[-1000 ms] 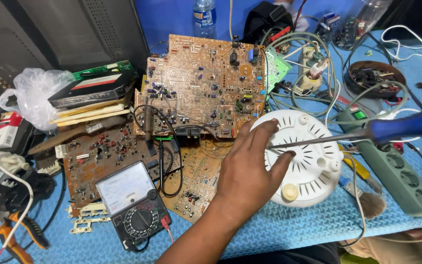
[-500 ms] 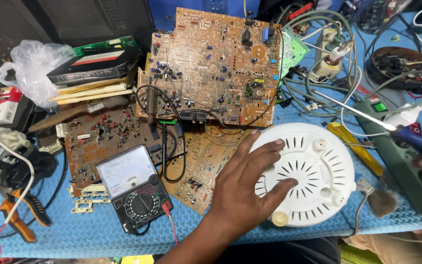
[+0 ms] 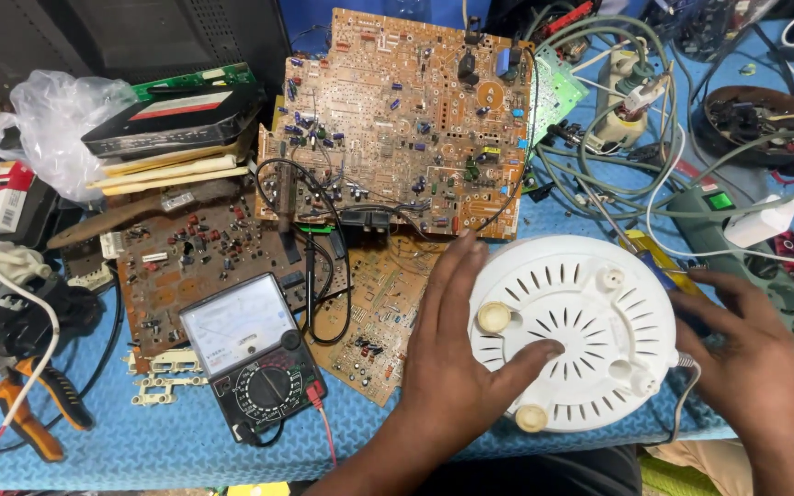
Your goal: Disassembling the base of a small kitchen appliance using a screwdriver to remove screws and pry open the housing.
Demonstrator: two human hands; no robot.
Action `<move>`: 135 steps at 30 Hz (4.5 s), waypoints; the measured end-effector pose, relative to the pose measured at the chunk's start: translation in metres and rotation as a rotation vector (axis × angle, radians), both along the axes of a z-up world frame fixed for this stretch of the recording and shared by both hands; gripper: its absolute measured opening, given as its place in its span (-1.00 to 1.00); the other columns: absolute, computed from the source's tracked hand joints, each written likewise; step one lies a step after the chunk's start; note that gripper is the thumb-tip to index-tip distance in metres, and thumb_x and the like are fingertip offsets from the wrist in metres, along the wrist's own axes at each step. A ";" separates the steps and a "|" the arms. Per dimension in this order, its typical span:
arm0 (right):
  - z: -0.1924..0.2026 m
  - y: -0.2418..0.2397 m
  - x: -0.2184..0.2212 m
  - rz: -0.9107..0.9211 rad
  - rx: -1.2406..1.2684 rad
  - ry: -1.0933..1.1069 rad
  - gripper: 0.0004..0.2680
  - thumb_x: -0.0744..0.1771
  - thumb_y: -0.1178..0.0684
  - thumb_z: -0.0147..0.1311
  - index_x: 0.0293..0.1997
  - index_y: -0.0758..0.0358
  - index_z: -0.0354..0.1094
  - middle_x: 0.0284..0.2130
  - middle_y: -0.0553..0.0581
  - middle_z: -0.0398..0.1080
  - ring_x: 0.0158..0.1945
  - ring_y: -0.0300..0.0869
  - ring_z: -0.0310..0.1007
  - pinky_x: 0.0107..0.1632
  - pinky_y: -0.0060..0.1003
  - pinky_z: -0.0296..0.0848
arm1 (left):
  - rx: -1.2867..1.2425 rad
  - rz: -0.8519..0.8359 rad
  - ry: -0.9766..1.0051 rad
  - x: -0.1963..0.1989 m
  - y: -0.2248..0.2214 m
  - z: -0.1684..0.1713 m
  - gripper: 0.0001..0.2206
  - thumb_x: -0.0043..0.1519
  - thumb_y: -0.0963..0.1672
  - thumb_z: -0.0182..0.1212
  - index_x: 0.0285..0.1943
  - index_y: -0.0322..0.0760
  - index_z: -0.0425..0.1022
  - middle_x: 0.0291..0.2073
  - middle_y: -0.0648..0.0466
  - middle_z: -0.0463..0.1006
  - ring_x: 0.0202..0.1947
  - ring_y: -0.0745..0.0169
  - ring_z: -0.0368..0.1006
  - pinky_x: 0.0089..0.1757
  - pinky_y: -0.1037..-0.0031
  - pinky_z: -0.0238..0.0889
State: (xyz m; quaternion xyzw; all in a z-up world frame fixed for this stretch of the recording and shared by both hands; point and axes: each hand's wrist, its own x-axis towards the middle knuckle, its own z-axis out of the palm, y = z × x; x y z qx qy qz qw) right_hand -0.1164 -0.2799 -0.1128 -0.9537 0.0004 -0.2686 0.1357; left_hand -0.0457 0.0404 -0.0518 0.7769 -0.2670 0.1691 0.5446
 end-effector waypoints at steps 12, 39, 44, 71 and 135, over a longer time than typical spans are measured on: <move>0.009 0.034 -0.023 -0.033 0.749 0.862 -0.62 0.24 -0.30 -0.10 0.10 -0.05 0.31 0.19 -0.07 0.42 0.14 -0.08 0.59 0.11 -0.05 0.57 | 0.506 -0.105 0.781 0.018 0.023 0.063 -0.07 0.01 0.21 0.19 0.61 0.16 -0.12 0.07 -0.12 0.63 0.05 -0.38 0.51 0.01 -0.01 0.33; 0.000 0.064 -0.010 0.491 0.865 0.229 0.05 0.03 -0.04 0.40 0.56 -0.10 -0.57 0.60 0.14 -0.50 0.56 -0.01 -0.17 0.39 0.04 0.13 | 0.285 -0.622 0.385 0.051 0.033 0.004 0.32 -0.21 0.06 0.54 0.60 -0.32 -0.48 0.61 -0.23 -0.37 0.61 -0.12 -0.40 0.42 0.21 -0.43; 0.033 0.085 0.010 0.416 1.296 0.159 -0.15 0.07 -0.19 0.25 0.48 0.00 -0.25 0.47 0.28 -0.10 0.48 0.02 0.01 0.39 -0.04 0.15 | 0.022 -0.542 0.531 0.041 0.015 0.002 0.03 0.05 0.19 0.20 0.61 -0.28 -0.25 0.58 -0.19 -0.08 0.55 -0.08 -0.11 0.37 0.14 -0.21; 0.041 0.090 0.014 0.188 0.719 0.268 0.20 -0.17 -0.08 0.52 0.56 0.28 -0.39 0.55 0.21 -0.20 0.59 -0.03 -0.26 0.51 -0.07 -0.26 | 0.239 -0.507 0.289 0.039 0.028 -0.012 0.19 -0.17 0.11 0.53 0.61 -0.24 -0.21 0.61 -0.19 -0.16 0.61 -0.10 -0.26 0.44 0.19 -0.37; 0.072 0.085 -0.003 0.052 0.895 0.326 -0.27 0.06 0.00 0.37 0.42 -0.01 0.19 0.35 0.00 0.34 0.25 -0.15 0.43 0.06 -0.17 0.58 | 0.735 -0.090 0.688 -0.009 0.029 0.027 -0.52 -0.02 0.29 0.36 -0.33 0.03 0.46 -0.54 0.29 0.63 -0.42 0.31 0.59 -0.32 0.35 0.34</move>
